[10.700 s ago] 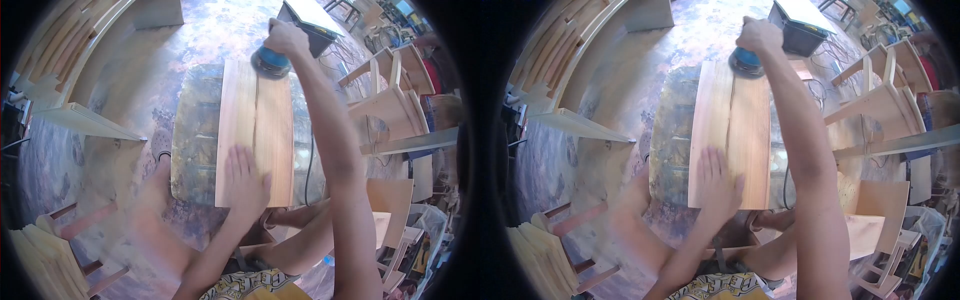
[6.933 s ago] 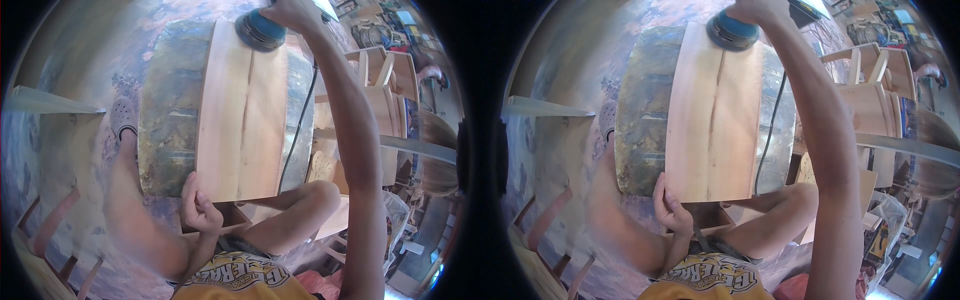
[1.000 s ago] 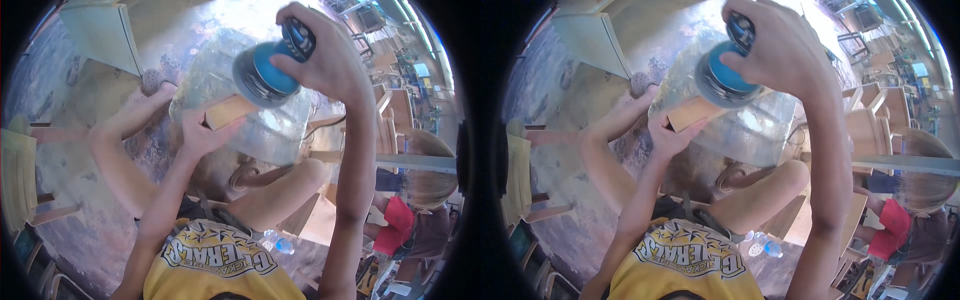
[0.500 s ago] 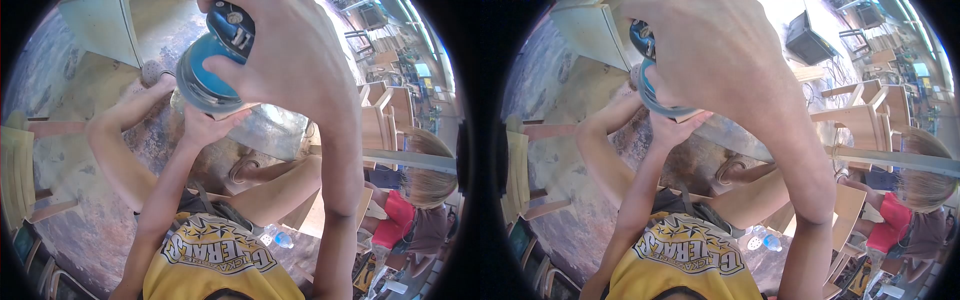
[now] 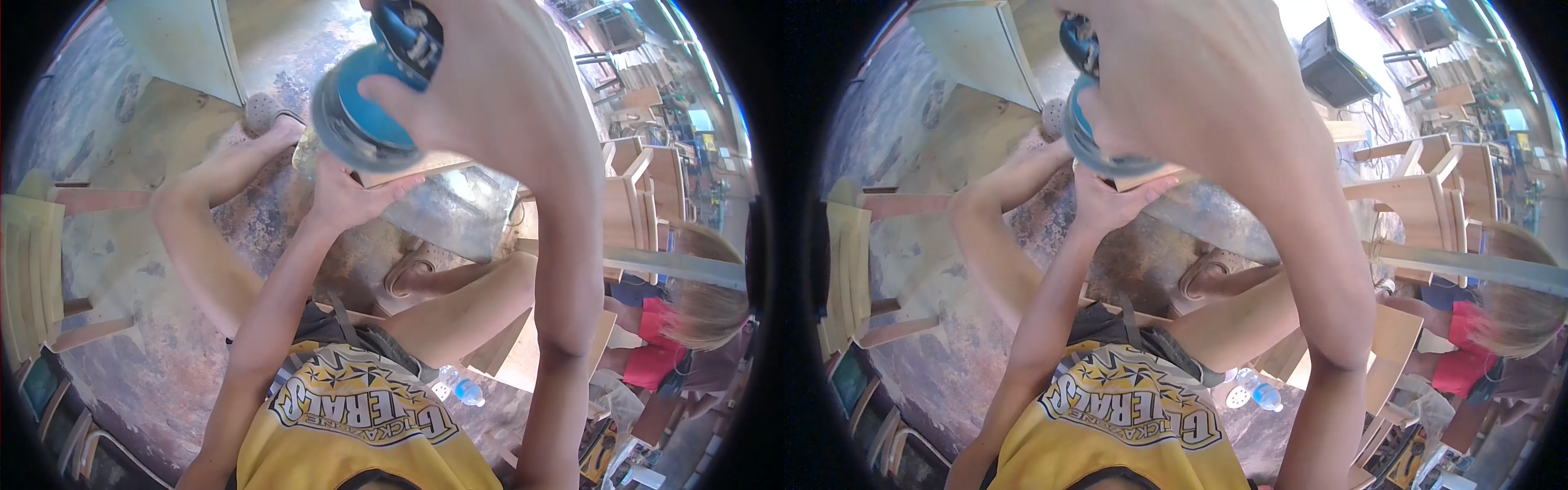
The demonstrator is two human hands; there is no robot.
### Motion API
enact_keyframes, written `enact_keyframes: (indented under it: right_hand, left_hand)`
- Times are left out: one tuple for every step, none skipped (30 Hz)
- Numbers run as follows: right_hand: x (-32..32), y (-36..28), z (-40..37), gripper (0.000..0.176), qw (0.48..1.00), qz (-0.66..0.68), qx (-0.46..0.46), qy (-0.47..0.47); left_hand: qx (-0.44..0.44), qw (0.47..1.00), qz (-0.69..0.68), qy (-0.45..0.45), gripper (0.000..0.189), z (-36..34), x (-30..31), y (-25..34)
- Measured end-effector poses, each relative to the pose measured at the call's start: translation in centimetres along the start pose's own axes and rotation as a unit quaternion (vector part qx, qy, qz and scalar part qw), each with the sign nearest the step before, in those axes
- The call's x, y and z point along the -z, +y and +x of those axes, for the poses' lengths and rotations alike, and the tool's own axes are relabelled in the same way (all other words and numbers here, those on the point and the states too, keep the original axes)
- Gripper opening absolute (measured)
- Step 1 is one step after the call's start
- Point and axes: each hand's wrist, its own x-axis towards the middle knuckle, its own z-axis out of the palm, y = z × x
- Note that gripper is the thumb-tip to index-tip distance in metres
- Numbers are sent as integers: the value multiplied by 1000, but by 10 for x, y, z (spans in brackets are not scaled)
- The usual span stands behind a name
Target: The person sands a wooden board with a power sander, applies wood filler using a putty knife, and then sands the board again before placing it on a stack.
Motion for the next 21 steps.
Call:
enact_keyframes:
  right_hand:
    - [4, -3, -3, 32, 1000, 0, 1, 1]
    - [7, -6, -7, 33, 1000, 20, 2, 6]
    - [8, -7, -9, 34, 999, 40, 1, 10]
    - [8, -7, -8, 34, 999, 42, -5, 11]
    - [7, -8, -5, 35, 999, 9, -52, 5]
    - [6, -7, -2, 36, 995, -23, -96, 1]
    - [-4, 2, -11, 38, 996, -50, -42, 66]
    - [-3, 12, -16, 38, 996, -50, -41, 69]
    - [1, 20, -19, 39, 997, 0, 0, 71]
    - [3, 26, -20, 39, 995, 49, 42, 72]
    - [4, 26, -22, 39, 995, 50, 41, 74]
    - [8, 18, -21, 39, 998, 26, -2, 55]
    - [10, 14, -22, 40, 998, 3, -46, 34]
    - [7, 24, -22, 40, 998, 3, -51, 34]
    - [2, 42, -19, 40, 997, 20, -76, 16]
    - [0, 54, -19, 39, 994, 36, -99, -2]
    - [0, 58, -22, 37, 995, -29, -99, 0]
    - [3, 53, -25, 37, 995, -30, -100, 2]
    - [8, 44, -29, 37, 996, -26, -90, 12]
    - [11, 41, -32, 37, 996, -23, -81, 22]
    - [10, 52, -33, 37, 996, -30, -83, 26]
  left_hand:
    - [-65, 998, -11, 22, 34, 3, -2, 1]
    - [-130, 990, -23, 44, 34, 4, -4, 1]
    - [-129, 990, -22, 42, 34, 3, -2, 1]
    - [-53, 998, -20, 16, 35, -2, 0, 2]
    - [22, 1000, -17, -11, 35, -5, 1, 3]
    - [22, 1000, -17, -15, 35, -5, 1, 2]
    - [22, 1000, 1, -7, 36, -5, 1, 0]
    - [20, 1000, 20, 2, 37, -4, 2, -1]
    - [17, 1000, 22, 1, 37, -3, 3, -2]
    - [14, 1000, 2, -7, 38, -3, 4, -2]
    - [11, 1000, -19, -15, 38, -3, 5, -3]
    - [12, 1000, -18, -18, 38, -2, 6, -4]
    - [14, 1000, 5, -14, 39, -3, 7, -5]
    - [16, 999, 26, -11, 40, -5, 6, -5]
    - [17, 999, 26, -15, 40, -5, 5, -5]
    - [25, 999, 32, 0, 42, -5, 4, -4]
    - [32, 999, 39, 15, 44, -4, 4, -2]
    - [30, 999, 40, 14, 44, -4, 4, -1]
    - [39, 997, 60, 11, 45, -4, 5, 0]
    - [48, 996, 78, 7, 47, -6, 5, 1]
    - [42, 996, 75, 3, 47, -6, 5, 2]
